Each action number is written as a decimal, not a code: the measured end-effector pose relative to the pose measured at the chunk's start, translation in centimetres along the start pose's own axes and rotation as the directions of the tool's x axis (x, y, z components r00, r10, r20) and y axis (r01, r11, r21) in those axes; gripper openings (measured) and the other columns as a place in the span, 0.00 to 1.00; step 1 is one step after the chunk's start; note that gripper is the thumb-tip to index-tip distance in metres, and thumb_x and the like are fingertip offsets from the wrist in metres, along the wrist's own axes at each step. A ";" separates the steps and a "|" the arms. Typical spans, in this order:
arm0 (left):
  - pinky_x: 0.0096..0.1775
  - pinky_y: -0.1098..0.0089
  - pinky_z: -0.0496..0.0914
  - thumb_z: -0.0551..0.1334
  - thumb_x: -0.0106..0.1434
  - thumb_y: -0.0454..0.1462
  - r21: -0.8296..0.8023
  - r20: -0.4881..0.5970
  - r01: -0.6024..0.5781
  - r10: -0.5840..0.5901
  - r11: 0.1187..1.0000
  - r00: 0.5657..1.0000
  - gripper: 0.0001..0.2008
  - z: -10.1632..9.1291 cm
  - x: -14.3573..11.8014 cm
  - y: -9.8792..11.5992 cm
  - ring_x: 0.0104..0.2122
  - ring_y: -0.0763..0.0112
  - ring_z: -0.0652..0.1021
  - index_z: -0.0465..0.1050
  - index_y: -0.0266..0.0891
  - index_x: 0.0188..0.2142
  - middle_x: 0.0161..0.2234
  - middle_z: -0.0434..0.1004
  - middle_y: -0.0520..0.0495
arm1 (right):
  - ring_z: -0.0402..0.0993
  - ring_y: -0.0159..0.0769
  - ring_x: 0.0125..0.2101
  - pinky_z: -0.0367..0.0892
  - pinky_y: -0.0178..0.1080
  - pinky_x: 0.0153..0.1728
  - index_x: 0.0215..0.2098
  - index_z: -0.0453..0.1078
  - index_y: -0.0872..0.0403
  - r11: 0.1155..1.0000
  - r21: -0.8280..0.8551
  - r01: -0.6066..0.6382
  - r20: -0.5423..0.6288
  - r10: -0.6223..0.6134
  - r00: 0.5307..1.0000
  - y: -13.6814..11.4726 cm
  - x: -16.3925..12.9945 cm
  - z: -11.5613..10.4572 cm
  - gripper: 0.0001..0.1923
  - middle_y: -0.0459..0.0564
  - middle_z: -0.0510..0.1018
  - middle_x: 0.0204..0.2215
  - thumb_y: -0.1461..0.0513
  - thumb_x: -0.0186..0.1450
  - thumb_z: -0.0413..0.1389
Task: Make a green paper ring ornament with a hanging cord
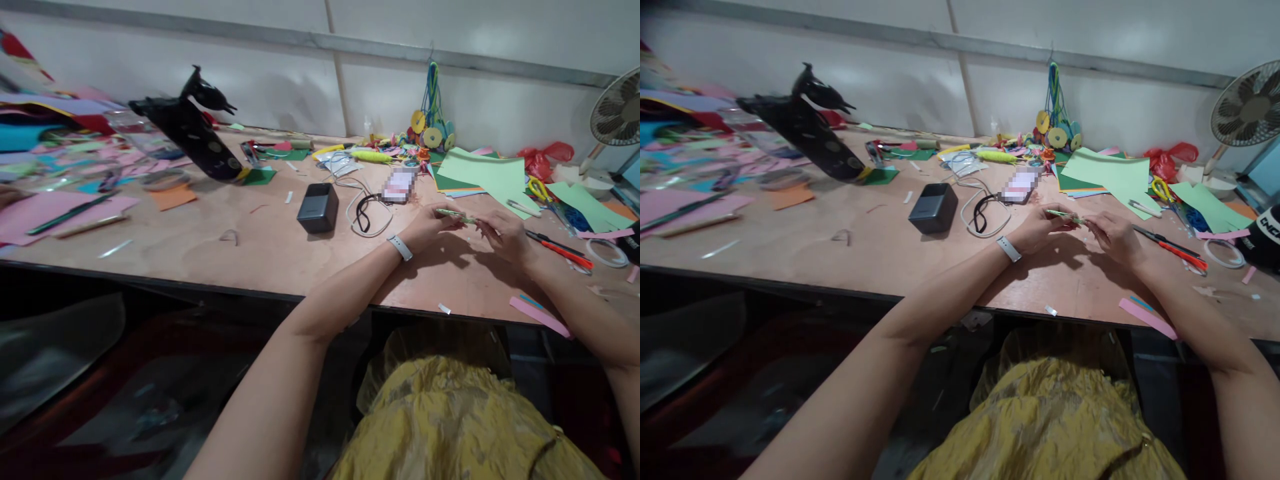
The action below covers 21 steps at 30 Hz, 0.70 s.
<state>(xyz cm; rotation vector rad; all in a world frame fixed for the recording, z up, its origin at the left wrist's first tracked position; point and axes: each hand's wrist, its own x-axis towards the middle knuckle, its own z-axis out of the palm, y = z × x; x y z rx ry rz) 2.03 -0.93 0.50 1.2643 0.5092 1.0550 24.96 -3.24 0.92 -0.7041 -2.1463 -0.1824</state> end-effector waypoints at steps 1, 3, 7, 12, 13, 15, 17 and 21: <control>0.55 0.55 0.75 0.80 0.52 0.50 0.004 0.003 -0.001 0.001 1.000 1.000 0.24 0.0 0.0 0.0 0.40 0.66 0.84 0.80 0.33 0.38 0.37 0.84 0.43 | 0.83 0.42 0.38 0.78 0.44 0.43 0.50 0.79 0.49 1.000 -0.001 0.008 0.004 -0.008 1.000 0.0 0.0 0.0 0.12 0.53 0.86 0.37 0.61 0.77 0.53; 0.55 0.55 0.75 0.81 0.51 0.49 0.003 0.009 0.001 -0.001 1.000 1.000 0.25 0.0 0.0 0.0 0.40 0.66 0.84 0.80 0.33 0.38 0.37 0.84 0.43 | 0.83 0.42 0.38 0.78 0.43 0.42 0.50 0.79 0.48 1.000 -0.005 0.023 0.003 -0.022 1.000 0.0 0.0 0.0 0.12 0.52 0.86 0.37 0.62 0.77 0.53; 0.54 0.57 0.76 0.80 0.52 0.50 0.007 0.009 -0.003 0.003 1.000 1.000 0.25 -0.1 0.0 0.0 0.40 0.66 0.84 0.81 0.33 0.38 0.37 0.85 0.43 | 0.83 0.42 0.37 0.77 0.43 0.41 0.51 0.78 0.49 0.999 -0.013 0.050 -0.001 -0.050 0.999 0.0 0.0 0.0 0.12 0.52 0.86 0.38 0.63 0.77 0.53; 0.54 0.57 0.75 0.80 0.52 0.48 0.014 0.022 0.005 -0.006 1.000 1.000 0.23 -0.1 -0.1 -0.1 0.41 0.67 0.84 0.81 0.34 0.37 0.37 0.85 0.44 | 0.83 0.42 0.37 0.77 0.43 0.40 0.48 0.78 0.50 0.999 -0.017 0.029 0.027 -0.029 0.999 -0.1 0.0 -0.1 0.11 0.52 0.86 0.36 0.62 0.77 0.53; 0.54 0.57 0.75 0.80 0.53 0.48 0.021 0.023 0.008 -0.008 1.000 1.000 0.23 -0.1 -0.1 -0.1 0.41 0.67 0.84 0.81 0.34 0.37 0.37 0.85 0.44 | 0.83 0.42 0.36 0.76 0.43 0.40 0.47 0.79 0.50 1.000 -0.012 0.012 0.031 -0.011 0.999 -0.1 0.0 -0.1 0.11 0.52 0.85 0.36 0.61 0.77 0.53; 0.55 0.57 0.74 0.80 0.53 0.49 0.030 0.020 0.009 -0.010 1.000 1.000 0.23 -0.2 0.0 -0.2 0.42 0.66 0.84 0.81 0.34 0.38 0.38 0.85 0.43 | 0.83 0.42 0.36 0.76 0.43 0.40 0.46 0.79 0.51 1.000 0.004 -0.028 0.037 0.028 0.999 -0.1 -0.1 0.0 0.12 0.52 0.85 0.34 0.60 0.78 0.53; 0.55 0.56 0.74 0.79 0.54 0.49 0.033 0.021 0.011 -0.012 0.999 1.000 0.23 -0.3 0.0 -0.4 0.41 0.66 0.83 0.81 0.34 0.38 0.38 0.85 0.43 | 0.82 0.42 0.34 0.76 0.43 0.40 0.46 0.80 0.51 0.998 0.026 -0.062 0.041 0.061 0.997 -0.1 -0.2 0.1 0.13 0.52 0.85 0.33 0.58 0.78 0.52; 0.55 0.55 0.74 0.79 0.55 0.48 0.050 0.033 0.022 -0.024 0.999 0.999 0.22 -0.3 0.0 -0.4 0.42 0.66 0.83 0.80 0.34 0.38 0.39 0.85 0.43 | 0.82 0.43 0.33 0.76 0.44 0.40 0.46 0.81 0.50 0.987 0.062 -0.150 0.080 0.145 0.986 -0.4 -0.1 0.0 0.16 0.53 0.85 0.32 0.55 0.78 0.51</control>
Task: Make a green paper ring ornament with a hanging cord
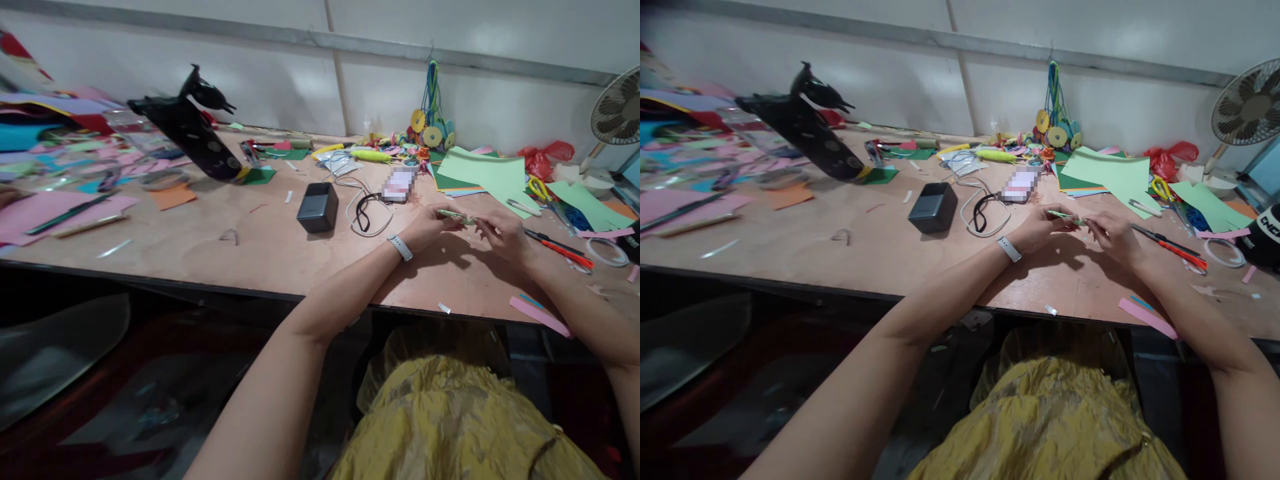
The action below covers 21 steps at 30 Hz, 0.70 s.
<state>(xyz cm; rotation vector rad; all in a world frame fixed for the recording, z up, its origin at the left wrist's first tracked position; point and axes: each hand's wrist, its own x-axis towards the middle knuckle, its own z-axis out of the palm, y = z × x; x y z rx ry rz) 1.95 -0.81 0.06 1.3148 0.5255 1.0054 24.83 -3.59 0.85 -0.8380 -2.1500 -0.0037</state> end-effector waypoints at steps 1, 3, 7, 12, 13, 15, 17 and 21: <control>0.55 0.55 0.74 0.79 0.55 0.48 0.005 -0.001 0.003 -0.003 1.000 1.000 0.21 0.0 0.0 0.1 0.42 0.66 0.83 0.80 0.34 0.38 0.39 0.84 0.42 | 0.81 0.43 0.32 0.76 0.45 0.40 0.46 0.81 0.50 1.000 0.007 -0.020 0.013 0.020 1.000 -0.1 0.0 -0.1 0.17 0.53 0.84 0.32 0.54 0.78 0.51; 0.54 0.55 0.74 0.79 0.56 0.47 0.020 -0.003 0.007 -0.007 1.000 1.000 0.21 0.1 -0.1 0.2 0.42 0.65 0.83 0.80 0.34 0.38 0.39 0.84 0.42 | 0.81 0.42 0.31 0.75 0.44 0.39 0.45 0.82 0.50 0.999 0.023 -0.047 0.022 0.047 0.999 -0.3 0.2 -0.1 0.19 0.53 0.84 0.31 0.53 0.78 0.50; 0.54 0.56 0.74 0.80 0.52 0.47 0.043 -0.004 0.002 -0.002 0.999 1.000 0.22 0.2 -0.2 0.6 0.40 0.66 0.83 0.80 0.33 0.36 0.37 0.84 0.44 | 0.79 0.39 0.28 0.72 0.41 0.34 0.39 0.81 0.50 0.994 0.070 -0.086 0.010 0.086 0.996 -0.5 0.4 -0.2 0.20 0.51 0.83 0.28 0.51 0.78 0.51; 0.54 0.56 0.75 0.80 0.53 0.45 0.059 -0.013 0.019 -0.018 0.998 1.000 0.20 0.0 -0.1 0.6 0.40 0.67 0.83 0.80 0.34 0.35 0.37 0.84 0.44 | 0.78 0.38 0.26 0.71 0.40 0.32 0.35 0.79 0.51 0.994 0.076 -0.081 0.035 0.079 0.996 -0.3 0.4 -0.2 0.20 0.50 0.82 0.27 0.52 0.78 0.51; 0.54 0.56 0.75 0.80 0.53 0.45 0.059 -0.012 0.021 -0.020 0.998 1.000 0.20 0.0 -0.1 0.5 0.40 0.67 0.83 0.80 0.34 0.36 0.38 0.84 0.43 | 0.78 0.38 0.26 0.71 0.40 0.32 0.36 0.79 0.51 0.996 0.061 -0.059 0.030 0.057 0.998 -0.2 0.4 -0.2 0.20 0.50 0.82 0.27 0.53 0.78 0.51; 0.54 0.57 0.75 0.80 0.54 0.46 0.050 -0.013 0.023 -0.022 0.998 1.000 0.21 -0.1 -0.1 0.3 0.40 0.68 0.83 0.80 0.33 0.36 0.38 0.85 0.42 | 0.79 0.39 0.28 0.72 0.41 0.34 0.38 0.79 0.51 1.000 0.015 0.004 0.021 -0.005 1.000 -0.1 0.3 -0.1 0.17 0.50 0.82 0.28 0.55 0.78 0.51; 0.53 0.58 0.76 0.80 0.54 0.49 0.046 -0.007 0.034 -0.033 0.998 0.999 0.22 -0.2 -0.1 0.3 0.39 0.68 0.83 0.81 0.33 0.37 0.39 0.85 0.42 | 0.80 0.42 0.31 0.74 0.42 0.37 0.42 0.79 0.50 0.998 -0.041 0.056 0.016 -0.056 0.998 0.0 0.2 -0.1 0.15 0.51 0.83 0.30 0.56 0.77 0.52; 0.49 0.61 0.77 0.77 0.57 0.51 0.078 0.007 0.051 -0.051 0.996 0.999 0.24 0.1 -0.3 0.5 0.38 0.68 0.84 0.84 0.33 0.41 0.41 0.86 0.39 | 0.81 0.45 0.36 0.76 0.45 0.42 0.45 0.79 0.49 0.989 -0.137 0.060 0.012 -0.059 0.998 -0.1 0.2 -0.1 0.13 0.53 0.84 0.34 0.56 0.76 0.53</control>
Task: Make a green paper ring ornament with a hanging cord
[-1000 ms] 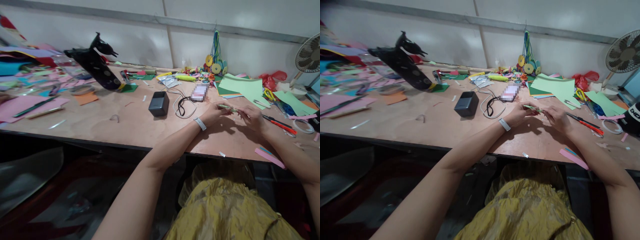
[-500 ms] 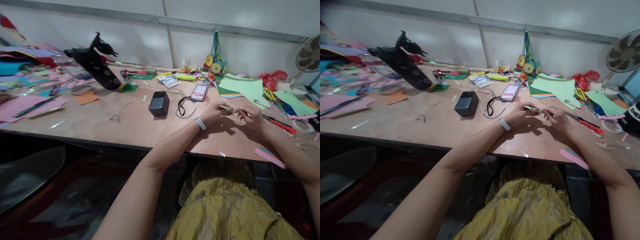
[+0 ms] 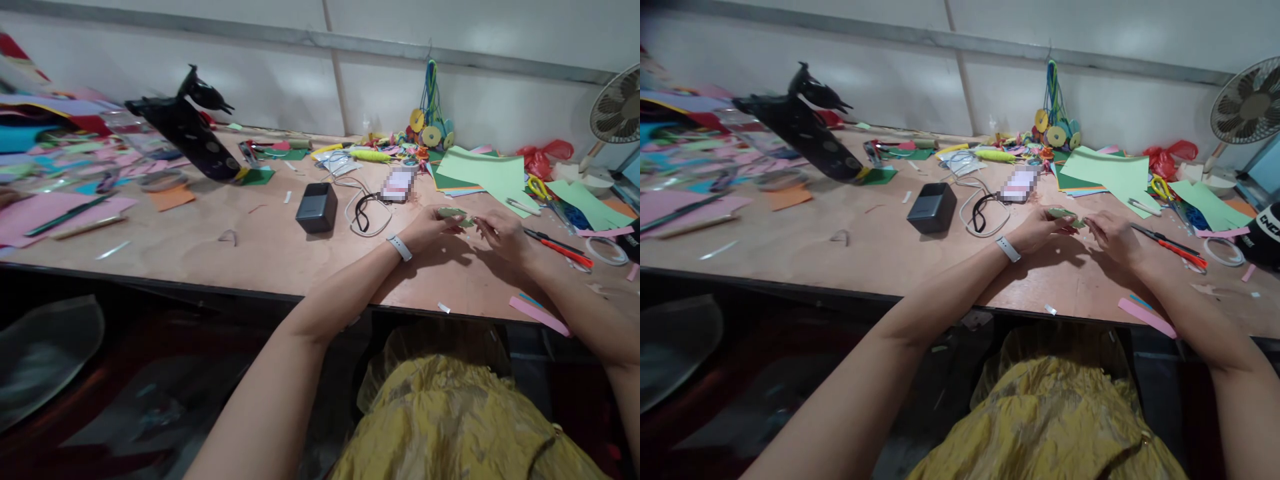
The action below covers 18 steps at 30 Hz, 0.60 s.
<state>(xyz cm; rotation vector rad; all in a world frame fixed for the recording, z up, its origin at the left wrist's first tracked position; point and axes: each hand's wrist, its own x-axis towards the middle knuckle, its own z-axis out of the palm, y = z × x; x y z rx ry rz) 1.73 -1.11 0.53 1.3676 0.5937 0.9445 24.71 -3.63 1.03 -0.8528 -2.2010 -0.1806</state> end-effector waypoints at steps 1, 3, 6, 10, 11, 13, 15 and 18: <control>0.49 0.62 0.77 0.77 0.58 0.51 0.006 -0.002 -0.001 0.001 1.000 1.000 0.24 0.1 -0.1 0.1 0.37 0.69 0.84 0.84 0.33 0.42 0.41 0.86 0.39 | 0.82 0.45 0.36 0.76 0.45 0.43 0.46 0.79 0.49 1.000 -0.006 -0.005 0.003 0.005 1.000 0.0 0.0 0.0 0.14 0.54 0.84 0.35 0.56 0.77 0.52; 0.48 0.62 0.78 0.76 0.59 0.51 0.007 -0.017 0.003 -0.003 1.000 1.000 0.23 0.4 -0.2 0.3 0.36 0.70 0.83 0.84 0.32 0.42 0.41 0.86 0.40 | 0.82 0.45 0.37 0.76 0.47 0.45 0.45 0.80 0.49 1.000 0.003 -0.026 0.010 0.026 1.000 0.0 0.0 0.0 0.15 0.55 0.85 0.36 0.55 0.77 0.51; 0.45 0.64 0.79 0.75 0.61 0.51 0.006 -0.038 0.039 -0.039 0.999 0.999 0.23 0.8 -0.3 0.4 0.35 0.70 0.84 0.83 0.32 0.43 0.40 0.86 0.40 | 0.82 0.45 0.36 0.76 0.48 0.44 0.43 0.80 0.50 0.993 0.064 -0.096 0.027 0.095 0.995 0.1 0.0 -0.1 0.18 0.55 0.85 0.34 0.54 0.78 0.50; 0.42 0.67 0.79 0.74 0.62 0.50 0.027 -0.031 0.060 -0.059 0.998 0.998 0.22 0.9 -0.3 0.3 0.34 0.71 0.84 0.83 0.32 0.45 0.41 0.86 0.40 | 0.80 0.41 0.29 0.75 0.44 0.36 0.39 0.81 0.52 0.947 0.214 -0.241 0.100 0.224 0.969 0.0 0.1 -0.2 0.23 0.53 0.84 0.29 0.47 0.77 0.51; 0.41 0.68 0.78 0.74 0.62 0.50 0.037 -0.024 0.057 -0.056 0.998 0.998 0.22 0.8 -0.3 0.2 0.33 0.71 0.83 0.83 0.32 0.44 0.40 0.86 0.41 | 0.79 0.40 0.28 0.74 0.42 0.33 0.39 0.81 0.52 0.922 0.257 -0.289 0.134 0.262 0.956 -0.1 0.1 -0.3 0.24 0.52 0.84 0.28 0.45 0.76 0.52; 0.39 0.69 0.78 0.74 0.62 0.51 0.067 -0.002 0.045 -0.045 0.997 0.999 0.23 0.7 -0.3 0.1 0.32 0.72 0.82 0.84 0.32 0.42 0.36 0.85 0.42 | 0.77 0.37 0.24 0.72 0.40 0.28 0.38 0.82 0.53 0.858 0.331 -0.393 0.201 0.343 0.917 -0.3 0.2 -0.3 0.25 0.51 0.83 0.26 0.43 0.74 0.54; 0.37 0.71 0.76 0.73 0.62 0.53 0.083 0.031 0.043 -0.046 0.996 0.998 0.24 0.6 -0.3 0.2 0.31 0.72 0.82 0.83 0.32 0.41 0.34 0.84 0.44 | 0.75 0.35 0.21 0.70 0.38 0.24 0.38 0.83 0.53 0.790 0.382 -0.479 0.250 0.411 0.877 -0.5 0.3 -0.2 0.26 0.49 0.81 0.24 0.42 0.72 0.56; 0.38 0.70 0.76 0.72 0.62 0.55 0.032 0.073 0.050 -0.052 0.998 0.996 0.26 0.7 -0.3 0.4 0.31 0.73 0.82 0.83 0.32 0.43 0.36 0.85 0.43 | 0.72 0.31 0.20 0.68 0.36 0.22 0.46 0.83 0.54 0.702 0.465 -0.539 0.266 0.470 0.841 -0.6 0.5 -0.2 0.26 0.47 0.81 0.26 0.42 0.70 0.60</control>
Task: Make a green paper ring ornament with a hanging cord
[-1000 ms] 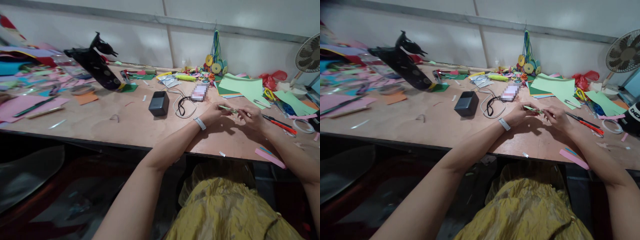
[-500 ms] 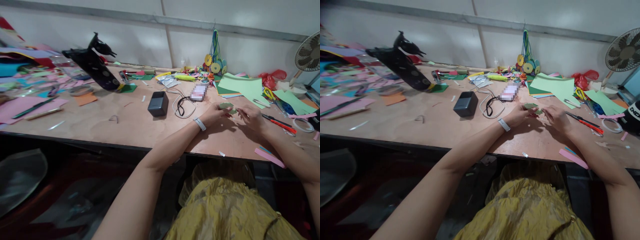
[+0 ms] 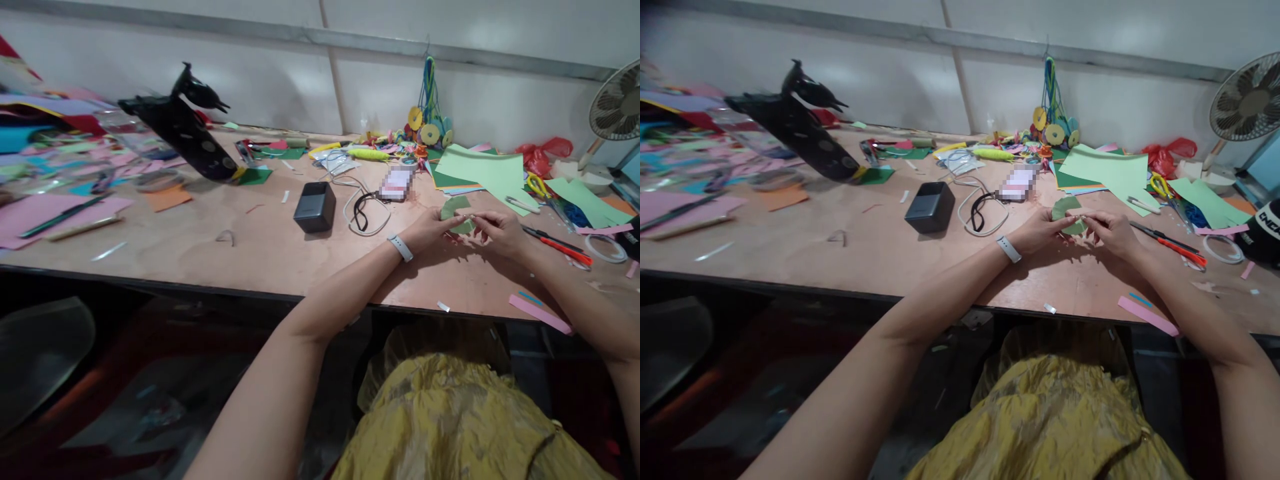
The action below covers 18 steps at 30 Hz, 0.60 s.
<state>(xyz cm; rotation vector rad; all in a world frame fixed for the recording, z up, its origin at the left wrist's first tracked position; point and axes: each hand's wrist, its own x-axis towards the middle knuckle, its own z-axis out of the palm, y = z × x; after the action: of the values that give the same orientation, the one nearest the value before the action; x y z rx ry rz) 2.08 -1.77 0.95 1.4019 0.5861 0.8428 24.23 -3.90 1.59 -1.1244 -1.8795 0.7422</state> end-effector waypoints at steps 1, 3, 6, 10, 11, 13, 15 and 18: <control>0.38 0.70 0.76 0.72 0.63 0.55 -0.021 0.007 0.012 -0.011 1.000 1.000 0.26 0.0 0.0 0.1 0.32 0.72 0.83 0.83 0.33 0.45 0.36 0.85 0.42 | 0.72 0.30 0.20 0.67 0.35 0.22 0.48 0.82 0.55 0.999 0.040 -0.007 -0.012 0.007 1.000 -0.1 0.1 0.0 0.26 0.47 0.82 0.27 0.42 0.69 0.60; 0.36 0.69 0.76 0.71 0.64 0.55 -0.018 0.008 0.051 -0.051 0.999 0.999 0.27 0.1 -0.1 0.4 0.31 0.71 0.83 0.82 0.33 0.46 0.36 0.86 0.41 | 0.71 0.29 0.20 0.68 0.35 0.22 0.48 0.82 0.55 0.994 0.105 -0.010 -0.055 0.016 0.998 -0.3 0.1 0.0 0.27 0.47 0.81 0.28 0.42 0.68 0.62; 0.34 0.69 0.75 0.72 0.64 0.54 0.047 0.034 0.119 -0.121 0.992 0.992 0.24 0.1 -0.3 0.6 0.29 0.70 0.82 0.83 0.31 0.42 0.31 0.85 0.40 | 0.72 0.29 0.20 0.68 0.35 0.23 0.40 0.81 0.54 0.993 0.120 -0.012 -0.124 0.027 0.992 -0.5 0.1 -0.1 0.25 0.45 0.79 0.25 0.41 0.67 0.63; 0.36 0.70 0.76 0.74 0.64 0.48 0.014 0.064 0.129 -0.130 0.992 0.989 0.19 0.1 -0.4 0.7 0.30 0.71 0.83 0.82 0.31 0.41 0.31 0.85 0.41 | 0.72 0.31 0.20 0.68 0.35 0.24 0.37 0.81 0.53 0.993 0.118 -0.008 -0.147 0.026 0.989 -0.4 0.0 -0.1 0.25 0.44 0.77 0.21 0.40 0.66 0.64; 0.37 0.69 0.76 0.75 0.63 0.47 -0.004 0.057 0.130 -0.130 0.991 0.990 0.19 0.1 -0.4 0.6 0.29 0.72 0.83 0.82 0.31 0.41 0.31 0.85 0.42 | 0.72 0.31 0.20 0.68 0.35 0.24 0.36 0.81 0.53 0.992 0.127 -0.009 -0.141 0.027 0.990 -0.3 0.0 -0.1 0.25 0.44 0.77 0.21 0.40 0.66 0.64; 0.38 0.68 0.77 0.75 0.62 0.46 -0.018 0.049 0.138 -0.137 0.990 0.989 0.18 0.0 -0.2 0.4 0.29 0.73 0.82 0.82 0.31 0.40 0.31 0.85 0.42 | 0.72 0.31 0.20 0.69 0.36 0.24 0.36 0.80 0.53 0.988 0.151 -0.017 -0.120 0.036 0.992 0.0 0.0 -0.1 0.26 0.44 0.77 0.21 0.39 0.65 0.64; 0.38 0.68 0.77 0.76 0.62 0.46 -0.010 0.063 0.138 -0.137 0.990 0.989 0.18 -0.1 -0.1 0.1 0.28 0.73 0.82 0.82 0.31 0.37 0.30 0.85 0.42 | 0.73 0.32 0.20 0.69 0.36 0.23 0.37 0.80 0.53 0.983 0.179 -0.035 -0.085 0.051 0.995 0.2 0.1 -0.1 0.27 0.44 0.77 0.20 0.38 0.64 0.65; 0.38 0.69 0.77 0.76 0.61 0.47 -0.003 0.095 0.119 -0.118 0.993 0.988 0.19 -0.3 0.0 -0.2 0.29 0.73 0.82 0.83 0.31 0.37 0.30 0.85 0.42 | 0.73 0.32 0.20 0.70 0.36 0.24 0.37 0.80 0.53 0.975 0.216 -0.062 -0.036 0.072 0.997 0.4 0.2 -0.1 0.27 0.44 0.78 0.20 0.38 0.62 0.66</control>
<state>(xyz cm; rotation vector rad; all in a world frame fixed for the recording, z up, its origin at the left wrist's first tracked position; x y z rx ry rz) 1.87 -1.58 0.68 1.3778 0.5862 0.6795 24.41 -3.52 1.37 -1.0615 -1.6865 0.9272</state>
